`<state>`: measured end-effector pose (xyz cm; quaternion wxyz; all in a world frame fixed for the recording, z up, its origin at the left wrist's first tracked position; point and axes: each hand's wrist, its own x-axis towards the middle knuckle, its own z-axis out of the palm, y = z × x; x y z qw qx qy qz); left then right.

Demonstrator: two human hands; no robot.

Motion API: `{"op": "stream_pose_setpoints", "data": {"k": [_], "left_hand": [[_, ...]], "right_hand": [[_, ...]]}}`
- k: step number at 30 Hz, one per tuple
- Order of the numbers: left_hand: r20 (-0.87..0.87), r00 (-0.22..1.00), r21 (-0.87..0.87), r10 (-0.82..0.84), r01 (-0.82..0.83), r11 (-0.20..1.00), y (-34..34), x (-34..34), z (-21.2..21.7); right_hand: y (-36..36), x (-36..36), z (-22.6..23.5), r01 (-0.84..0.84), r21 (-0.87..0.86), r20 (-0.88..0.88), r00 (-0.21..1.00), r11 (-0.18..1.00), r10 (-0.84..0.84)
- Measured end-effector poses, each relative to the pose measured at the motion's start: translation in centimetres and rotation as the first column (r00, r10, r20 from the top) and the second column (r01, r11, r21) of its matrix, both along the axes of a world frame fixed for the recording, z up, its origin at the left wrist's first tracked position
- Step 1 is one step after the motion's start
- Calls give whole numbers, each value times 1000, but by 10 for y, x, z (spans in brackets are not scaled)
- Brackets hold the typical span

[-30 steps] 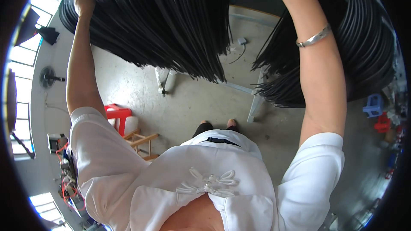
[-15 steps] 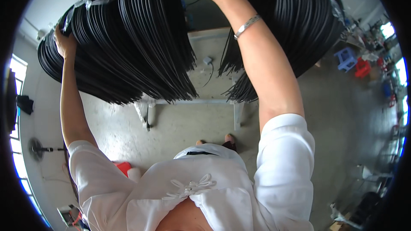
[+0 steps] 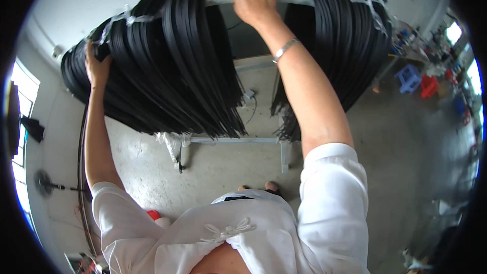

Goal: Moving bundles of black cables from a work table to a mobile hanging rack.

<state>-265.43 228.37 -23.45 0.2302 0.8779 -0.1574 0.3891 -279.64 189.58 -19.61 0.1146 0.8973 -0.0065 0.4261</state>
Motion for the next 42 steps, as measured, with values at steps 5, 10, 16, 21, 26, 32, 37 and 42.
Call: {"op": "stream_pose_setpoints", "data": {"k": [5,10,16,21,26,32,37,42], "left_hand": [[179,982,-31,61,-57,998,3,-73,-2],[-50,993,-79,110,-113,990,58,-233,-91],[-765,605,-100,220,-450,888,72,-420,-237],[-896,398,-110,197,-628,770,50,-520,-214],[-494,869,-324,31,-216,921,-27,-424,-133],[-42,951,-134,-305,297,945,-127,-322,27],[12,977,-63,-212,212,975,-176,-263,45],[-52,948,-102,-315,308,946,-166,-242,47]], "right_hand": [[-2,6,7,-72,-25,36,997,997,73],[1,-30,-9,-298,63,-58,952,953,301],[-11,2,-5,-346,389,-164,886,854,434],[25,-22,20,-527,222,-181,805,821,565],[26,-22,37,-540,85,-86,833,838,546],[49,-63,55,-486,110,-50,868,867,494],[55,-71,63,-423,117,-37,902,899,429],[61,-66,93,-477,178,-230,830,860,508]]}}
